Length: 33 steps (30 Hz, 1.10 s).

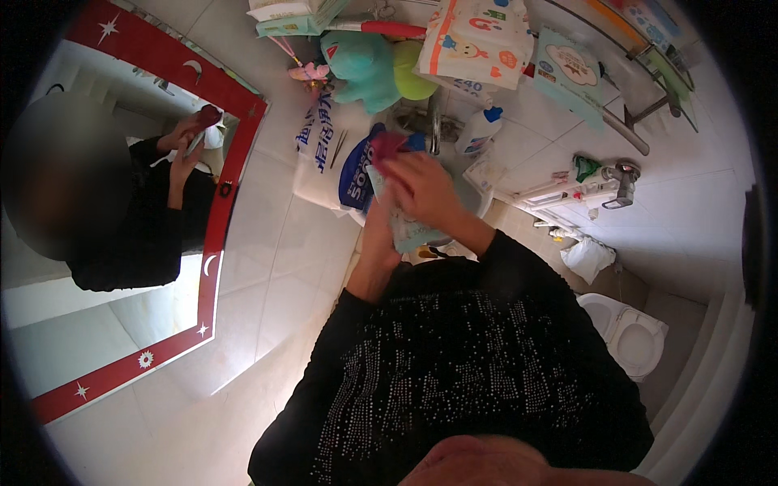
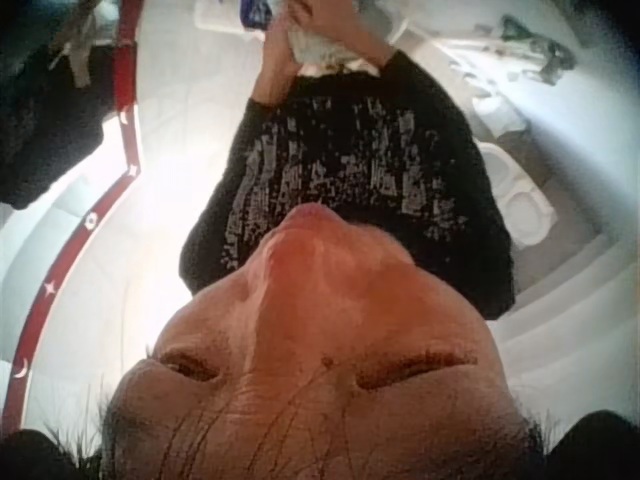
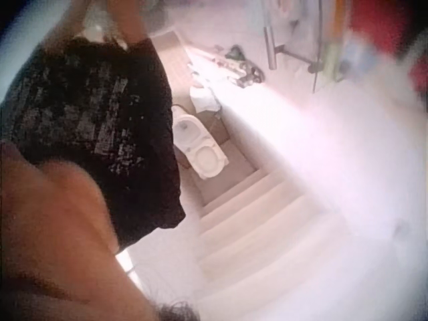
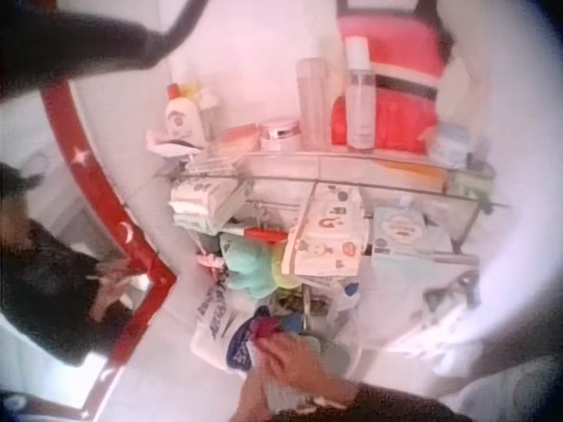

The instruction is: The person repeatedly wipes the surfaces of several small rectangular packages with a pink cloth in a bathroom. They pick up each package from a shelf, wipe it on multiple sides, and place it back on the shelf, repeating this process for multiple items.

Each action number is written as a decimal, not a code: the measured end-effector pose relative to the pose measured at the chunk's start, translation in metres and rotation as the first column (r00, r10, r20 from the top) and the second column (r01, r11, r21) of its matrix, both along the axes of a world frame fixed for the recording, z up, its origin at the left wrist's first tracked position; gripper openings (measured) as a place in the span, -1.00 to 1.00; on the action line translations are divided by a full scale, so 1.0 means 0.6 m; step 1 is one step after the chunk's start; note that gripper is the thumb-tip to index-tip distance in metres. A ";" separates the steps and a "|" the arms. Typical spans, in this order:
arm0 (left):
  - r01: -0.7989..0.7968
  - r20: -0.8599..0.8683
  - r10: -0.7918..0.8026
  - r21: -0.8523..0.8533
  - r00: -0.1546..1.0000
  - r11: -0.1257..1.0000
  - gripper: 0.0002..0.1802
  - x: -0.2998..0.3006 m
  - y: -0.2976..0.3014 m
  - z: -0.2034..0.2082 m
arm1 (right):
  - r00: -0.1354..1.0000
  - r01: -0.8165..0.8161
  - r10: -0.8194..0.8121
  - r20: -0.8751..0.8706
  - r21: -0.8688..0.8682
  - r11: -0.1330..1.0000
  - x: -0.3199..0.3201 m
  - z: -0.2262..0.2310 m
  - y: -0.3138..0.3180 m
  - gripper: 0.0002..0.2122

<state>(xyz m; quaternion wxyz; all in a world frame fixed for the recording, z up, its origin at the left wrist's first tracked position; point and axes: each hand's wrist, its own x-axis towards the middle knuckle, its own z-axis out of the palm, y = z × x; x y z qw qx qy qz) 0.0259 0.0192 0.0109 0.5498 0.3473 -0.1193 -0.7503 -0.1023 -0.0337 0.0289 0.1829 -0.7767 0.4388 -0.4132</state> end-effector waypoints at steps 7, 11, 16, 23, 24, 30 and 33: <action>-0.015 0.107 0.006 0.085 0.994 0.996 -0.58 0.020 0.001 0.030 | 0.566 -0.223 -0.488 0.665 0.693 0.686 -0.090 -0.034 -0.027 -0.71; 0.134 -0.187 -0.128 0.023 0.974 0.991 -0.41 0.020 0.002 0.023 | 0.919 0.015 -0.075 0.388 0.156 0.988 -0.053 0.044 -0.009 -0.74; 0.000 -0.245 0.008 0.032 0.969 0.999 -0.25 0.007 -0.009 0.038 | 0.968 -0.222 0.194 -0.159 -0.179 0.958 -0.002 -0.005 0.025 -0.74; -0.030 -0.127 0.031 0.015 0.991 0.999 -0.35 0.056 -0.018 -0.006 | 0.906 -0.418 0.291 0.307 0.541 0.730 -0.053 0.000 0.109 -0.75; -0.028 -0.155 0.031 0.024 0.987 0.999 -0.36 0.054 -0.016 -0.003 | 0.918 -0.377 0.254 0.306 0.466 0.801 -0.052 0.019 0.100 -0.75; -0.057 -0.200 0.037 -0.094 0.979 0.994 -0.45 0.049 -0.019 -0.016 | 0.911 -0.411 0.410 -0.033 -0.125 0.903 0.002 -0.015 0.029 -0.73; -0.131 -0.106 0.133 0.024 0.985 0.991 -0.50 0.077 -0.035 -0.041 | 0.857 -0.516 0.513 0.053 0.080 0.853 -0.010 -0.039 0.087 -0.72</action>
